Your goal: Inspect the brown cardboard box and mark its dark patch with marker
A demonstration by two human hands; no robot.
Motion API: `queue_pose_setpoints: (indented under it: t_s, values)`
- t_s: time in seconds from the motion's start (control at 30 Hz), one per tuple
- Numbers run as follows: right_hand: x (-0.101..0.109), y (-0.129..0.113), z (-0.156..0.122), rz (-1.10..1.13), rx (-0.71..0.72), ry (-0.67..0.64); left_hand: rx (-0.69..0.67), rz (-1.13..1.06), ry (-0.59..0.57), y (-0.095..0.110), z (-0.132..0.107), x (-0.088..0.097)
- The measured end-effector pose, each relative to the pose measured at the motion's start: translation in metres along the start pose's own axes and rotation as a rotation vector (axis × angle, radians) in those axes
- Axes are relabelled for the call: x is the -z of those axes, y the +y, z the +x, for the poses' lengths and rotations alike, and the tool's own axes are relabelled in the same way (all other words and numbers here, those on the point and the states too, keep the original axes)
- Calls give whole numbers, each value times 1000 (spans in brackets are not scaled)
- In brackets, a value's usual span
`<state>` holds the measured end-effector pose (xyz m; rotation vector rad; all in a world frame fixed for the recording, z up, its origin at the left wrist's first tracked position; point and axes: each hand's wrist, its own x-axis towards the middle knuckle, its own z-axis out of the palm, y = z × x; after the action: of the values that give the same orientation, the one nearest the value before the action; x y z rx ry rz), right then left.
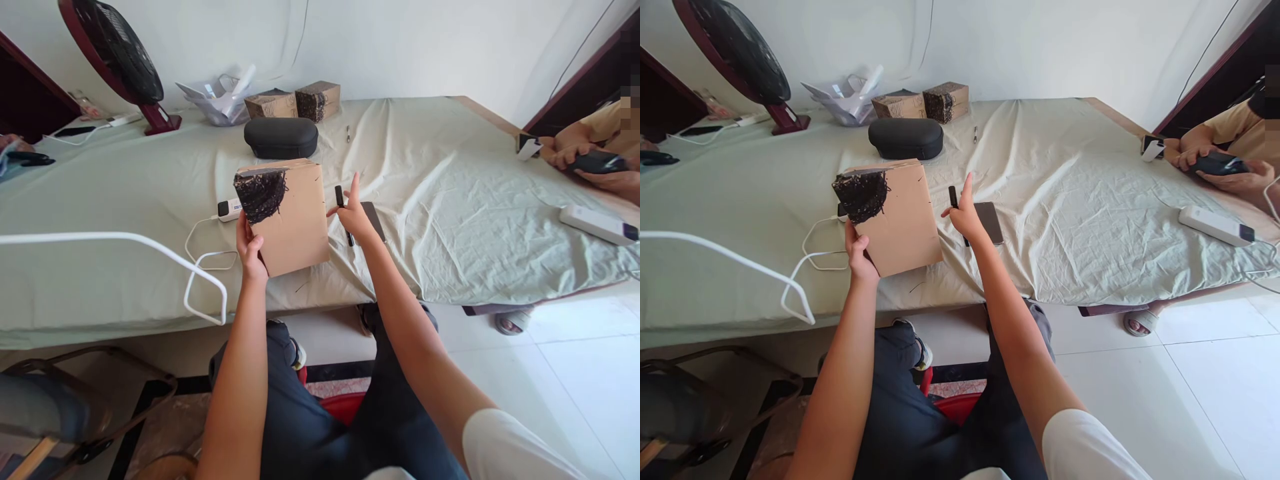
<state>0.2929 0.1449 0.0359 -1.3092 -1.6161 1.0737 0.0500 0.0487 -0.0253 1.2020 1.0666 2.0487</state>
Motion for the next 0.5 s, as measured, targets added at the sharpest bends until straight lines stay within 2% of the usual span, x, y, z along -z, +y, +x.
queue_pose_setpoints:
  t_s: [0.1,0.27,0.4,0.5]
  values:
    - [-7,3,-2,39,29,-28,-6,1,-5,0,0,-1]
    - [-18,3,-8,30,-25,-64,-13,-26,16,0,1,-1]
    - [-18,4,-9,-24,-52,-77,-7,-20,14,0,1,0]
    - [-14,7,-5,-17,-13,-95,-4,-21,11,-1,1,2]
